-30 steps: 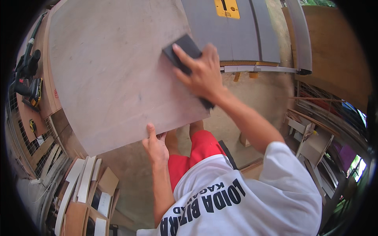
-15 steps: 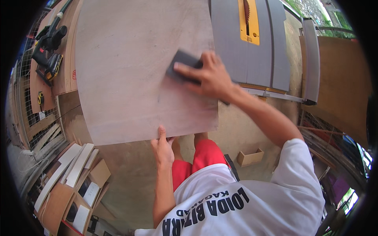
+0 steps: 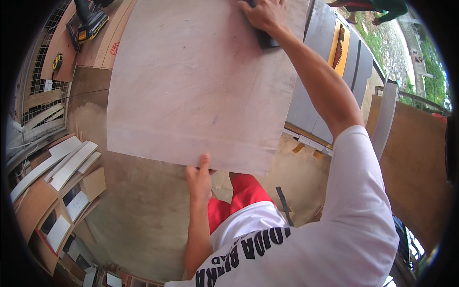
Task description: The person positions a large sheet of plywood on a table saw, measures the blade alignment with a tape measure, cuts the sheet into smaller pieces, and then sands the cut edges with a sanding block. The person also uses a leaf blower to clear sawdust from the work area.
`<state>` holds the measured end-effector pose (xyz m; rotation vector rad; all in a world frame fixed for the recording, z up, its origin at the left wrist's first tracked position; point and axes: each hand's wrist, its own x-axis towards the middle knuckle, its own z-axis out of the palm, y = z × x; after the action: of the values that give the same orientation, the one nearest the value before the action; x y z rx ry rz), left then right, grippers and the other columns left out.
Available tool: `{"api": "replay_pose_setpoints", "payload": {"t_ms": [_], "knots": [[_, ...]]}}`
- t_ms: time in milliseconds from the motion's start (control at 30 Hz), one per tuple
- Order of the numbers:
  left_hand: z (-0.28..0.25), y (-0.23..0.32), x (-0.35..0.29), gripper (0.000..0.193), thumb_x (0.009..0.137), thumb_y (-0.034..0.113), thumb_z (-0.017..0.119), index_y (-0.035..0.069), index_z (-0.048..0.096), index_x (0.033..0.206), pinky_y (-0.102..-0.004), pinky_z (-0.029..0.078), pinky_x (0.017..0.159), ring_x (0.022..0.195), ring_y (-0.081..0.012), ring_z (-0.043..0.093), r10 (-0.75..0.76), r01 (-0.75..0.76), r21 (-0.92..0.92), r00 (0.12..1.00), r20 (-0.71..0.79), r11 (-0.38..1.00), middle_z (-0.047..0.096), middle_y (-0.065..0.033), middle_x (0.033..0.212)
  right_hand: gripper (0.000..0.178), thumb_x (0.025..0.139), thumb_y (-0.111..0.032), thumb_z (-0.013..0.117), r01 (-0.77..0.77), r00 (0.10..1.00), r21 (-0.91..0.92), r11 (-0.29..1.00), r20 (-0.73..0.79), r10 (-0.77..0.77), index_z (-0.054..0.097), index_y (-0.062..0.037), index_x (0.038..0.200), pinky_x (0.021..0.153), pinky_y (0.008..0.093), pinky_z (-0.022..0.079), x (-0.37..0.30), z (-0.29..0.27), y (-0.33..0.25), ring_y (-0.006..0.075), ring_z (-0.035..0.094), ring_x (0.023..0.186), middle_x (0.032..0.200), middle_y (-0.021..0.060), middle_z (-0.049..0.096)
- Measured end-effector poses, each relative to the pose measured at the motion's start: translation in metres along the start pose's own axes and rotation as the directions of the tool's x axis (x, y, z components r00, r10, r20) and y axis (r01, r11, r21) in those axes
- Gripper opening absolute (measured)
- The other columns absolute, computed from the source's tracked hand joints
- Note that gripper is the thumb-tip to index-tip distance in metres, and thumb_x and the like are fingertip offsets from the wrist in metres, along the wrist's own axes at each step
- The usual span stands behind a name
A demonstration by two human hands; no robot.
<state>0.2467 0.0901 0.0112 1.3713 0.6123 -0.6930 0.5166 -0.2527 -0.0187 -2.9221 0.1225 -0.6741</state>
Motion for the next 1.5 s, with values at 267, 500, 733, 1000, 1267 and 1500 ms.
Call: {"api": "replay_pose_setpoints", "payload": {"t_ms": [267, 500, 733, 1000, 1267, 1500], "knots": [[-0.013, -0.007, 0.003, 0.058, 0.103, 0.042, 0.07, -0.007, 0.06, 0.131, -0.0439, 0.056, 0.096, 0.115, -0.0242, 0.065, -0.01, 0.01, 0.013, 0.999, -0.043, 1.0, 0.066, -0.0158, 0.124, 0.054, 0.093, -0.055, 0.068, -0.038, 0.999, 0.007, 0.999, 0.036, 0.038, 0.068, -0.0316, 0.141, 0.103, 0.0553, 0.045, 0.005, -0.004, -0.035, 0.0516, 0.048, 0.124, 0.133, 0.0396, 0.054], [-0.031, -0.039, 0.018, 0.063, 0.103, 0.042, 0.071, -0.006, 0.054, 0.139, -0.0509, 0.051, 0.1, 0.118, -0.0325, 0.064, -0.068, 0.046, -0.119, 0.979, -0.191, 0.992, 0.066, -0.0186, 0.132, 0.067, 0.086, -0.053, 0.075, -0.05, 0.965, 0.393, 0.918, 0.255, -0.056, 0.057, -0.0406, 0.15, 0.106, 0.0622, 0.04, -0.118, -0.047, -0.108, 0.049, 0.046, 0.124, 0.134, 0.0346, 0.05], [-0.002, -0.013, -0.001, 0.066, 0.107, 0.042, 0.063, -0.015, 0.051, 0.139, -0.0525, 0.053, 0.105, 0.122, -0.0353, 0.061, -0.015, 0.017, 0.03, 0.999, -0.05, 0.999, 0.061, -0.0235, 0.133, 0.06, 0.093, -0.041, 0.068, -0.387, 0.922, 0.152, 0.909, 0.063, 0.382, 0.058, -0.0231, 0.15, 0.108, 0.0538, 0.036, 0.055, -0.007, -0.033, 0.0442, 0.041, 0.128, 0.132, 0.0309, 0.046], [-0.017, -0.013, 0.01, 0.056, 0.11, 0.036, 0.059, -0.012, 0.053, 0.138, -0.0521, 0.056, 0.098, 0.118, -0.0357, 0.063, -0.03, 0.028, -0.061, 0.999, -0.026, 0.998, 0.062, -0.0212, 0.131, 0.061, 0.094, -0.046, 0.07, -0.063, 0.918, 0.355, 0.933, 0.387, -0.085, 0.057, -0.0327, 0.152, 0.11, 0.0566, 0.039, -0.08, -0.056, -0.115, 0.0465, 0.047, 0.124, 0.128, 0.0316, 0.049], [-0.029, -0.022, 0.015, 0.042, 0.106, 0.025, 0.068, -0.01, 0.062, 0.127, -0.041, 0.061, 0.091, 0.106, -0.0225, 0.068, -0.011, 0.022, 0.181, 0.998, -0.06, 0.983, 0.068, -0.0139, 0.121, 0.057, 0.095, -0.051, 0.064, -0.212, 0.974, 0.085, 0.974, 0.102, 0.203, 0.061, -0.0317, 0.149, 0.104, 0.0512, 0.042, 0.099, 0.027, -0.067, 0.0422, 0.048, 0.119, 0.131, 0.0301, 0.055], [-0.023, 0.008, 0.0, 0.053, 0.104, 0.04, 0.068, -0.012, 0.068, 0.118, -0.0378, 0.06, 0.083, 0.101, -0.0213, 0.072, -0.066, 0.081, 0.206, 0.995, -0.079, 0.975, 0.074, -0.0179, 0.113, 0.059, 0.094, -0.052, 0.072, 0.093, 0.876, 0.2, 0.975, 0.448, -0.176, 0.057, -0.0468, 0.151, 0.107, 0.0492, 0.039, -0.038, -0.03, -0.162, 0.0374, 0.045, 0.111, 0.116, 0.0207, 0.05]]}}
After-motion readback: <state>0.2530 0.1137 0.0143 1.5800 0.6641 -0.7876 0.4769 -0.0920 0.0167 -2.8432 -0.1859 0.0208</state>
